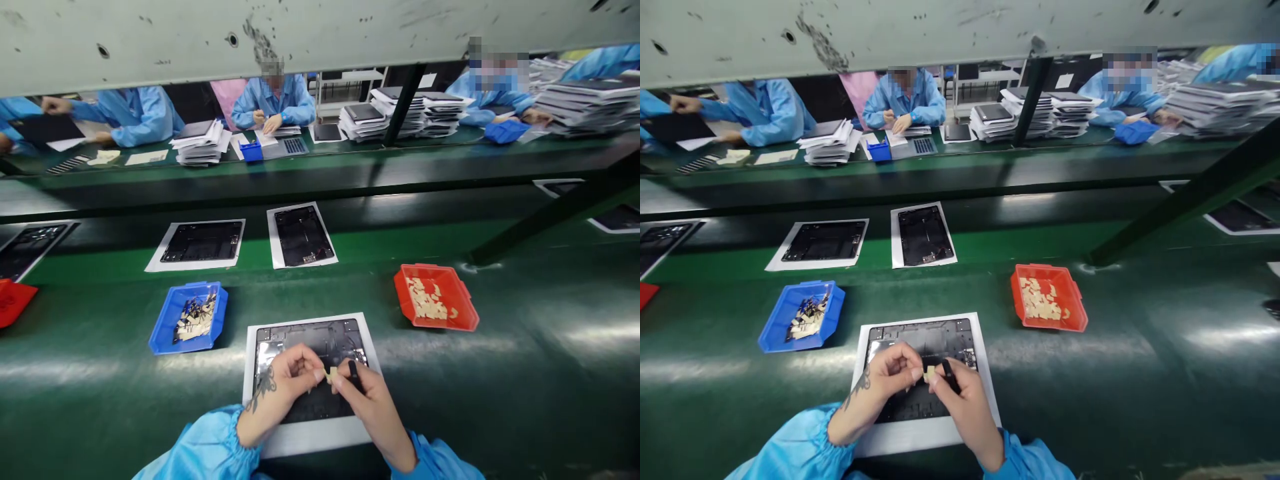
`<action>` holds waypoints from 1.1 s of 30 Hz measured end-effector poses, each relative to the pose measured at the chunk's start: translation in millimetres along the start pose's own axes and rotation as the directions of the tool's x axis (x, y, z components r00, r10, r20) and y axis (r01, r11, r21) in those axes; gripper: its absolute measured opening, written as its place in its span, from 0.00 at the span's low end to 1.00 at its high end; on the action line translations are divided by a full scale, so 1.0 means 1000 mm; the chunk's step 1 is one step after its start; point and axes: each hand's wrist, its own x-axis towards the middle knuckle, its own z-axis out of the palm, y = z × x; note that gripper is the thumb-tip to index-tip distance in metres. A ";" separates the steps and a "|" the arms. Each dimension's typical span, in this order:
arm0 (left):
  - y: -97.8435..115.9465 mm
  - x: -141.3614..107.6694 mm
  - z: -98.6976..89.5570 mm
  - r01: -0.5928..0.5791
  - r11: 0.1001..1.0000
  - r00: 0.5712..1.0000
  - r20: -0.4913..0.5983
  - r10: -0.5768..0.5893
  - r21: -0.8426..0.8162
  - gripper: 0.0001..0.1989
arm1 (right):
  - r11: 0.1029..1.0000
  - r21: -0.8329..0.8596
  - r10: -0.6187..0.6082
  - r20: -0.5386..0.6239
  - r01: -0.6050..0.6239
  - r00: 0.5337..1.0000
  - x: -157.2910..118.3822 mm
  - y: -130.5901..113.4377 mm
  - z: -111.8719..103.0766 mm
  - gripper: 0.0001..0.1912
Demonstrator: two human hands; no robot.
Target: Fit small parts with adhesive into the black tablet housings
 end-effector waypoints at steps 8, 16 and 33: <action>0.003 0.000 0.008 0.025 0.999 0.999 0.038 -0.024 -0.039 0.13 | 0.997 -0.068 -0.031 -0.058 0.027 0.998 -0.003 -0.002 0.000 0.16; 0.004 0.001 0.014 -0.118 0.991 0.993 0.036 0.115 0.069 0.13 | 0.998 -0.063 -0.029 -0.093 0.023 0.995 -0.005 -0.001 -0.003 0.16; 0.008 0.032 0.024 -0.092 0.987 0.966 0.253 0.057 0.132 0.12 | 0.991 0.124 0.066 -0.128 -0.050 0.990 -0.002 0.015 -0.022 0.18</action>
